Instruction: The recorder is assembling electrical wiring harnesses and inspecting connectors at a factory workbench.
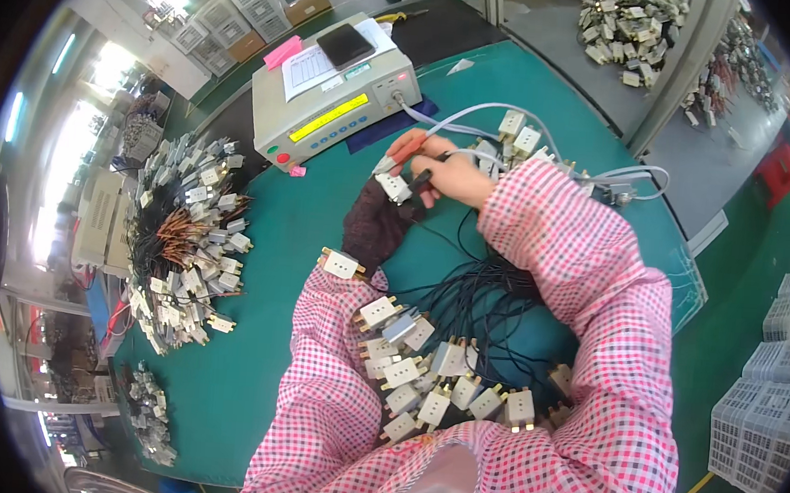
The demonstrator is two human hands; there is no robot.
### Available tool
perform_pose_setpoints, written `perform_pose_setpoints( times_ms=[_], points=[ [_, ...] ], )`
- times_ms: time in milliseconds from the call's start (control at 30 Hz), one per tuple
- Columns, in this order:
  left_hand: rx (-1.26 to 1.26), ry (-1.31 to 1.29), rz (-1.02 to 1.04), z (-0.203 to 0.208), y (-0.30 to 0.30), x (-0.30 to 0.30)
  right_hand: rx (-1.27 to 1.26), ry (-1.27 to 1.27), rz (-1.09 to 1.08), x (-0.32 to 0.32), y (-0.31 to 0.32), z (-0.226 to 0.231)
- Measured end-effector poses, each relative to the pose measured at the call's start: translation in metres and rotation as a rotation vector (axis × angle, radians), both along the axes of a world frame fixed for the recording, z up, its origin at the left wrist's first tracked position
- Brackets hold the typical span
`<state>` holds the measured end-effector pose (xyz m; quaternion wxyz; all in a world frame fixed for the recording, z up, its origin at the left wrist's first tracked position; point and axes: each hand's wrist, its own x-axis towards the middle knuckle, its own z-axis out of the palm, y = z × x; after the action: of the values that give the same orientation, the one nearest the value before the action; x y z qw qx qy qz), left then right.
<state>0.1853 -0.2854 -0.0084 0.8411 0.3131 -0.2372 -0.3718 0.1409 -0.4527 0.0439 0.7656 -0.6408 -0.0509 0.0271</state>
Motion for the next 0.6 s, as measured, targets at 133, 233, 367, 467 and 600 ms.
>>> perform_pose_setpoints(
  times_ms=[133,233,367,467,600],
  points=[
    [-0.026,0.183,-0.018,-0.011,-0.002,0.010,0.009,-0.034,-0.074,-0.002,-0.015,-0.009],
    [0.013,0.193,0.029,-0.021,-0.001,0.011,0.023,-0.010,-0.085,-0.004,-0.016,-0.009],
    [0.016,0.160,0.088,-0.028,0.001,0.008,-0.033,-0.076,-0.067,-0.008,-0.016,-0.005],
    [0.022,0.120,0.103,-0.027,0.001,0.006,-0.298,-0.130,-0.054,-0.012,-0.021,0.002],
    [0.019,0.098,0.070,-0.019,0.001,0.004,-0.328,-0.173,-0.051,-0.013,-0.022,0.006]
  ],
)
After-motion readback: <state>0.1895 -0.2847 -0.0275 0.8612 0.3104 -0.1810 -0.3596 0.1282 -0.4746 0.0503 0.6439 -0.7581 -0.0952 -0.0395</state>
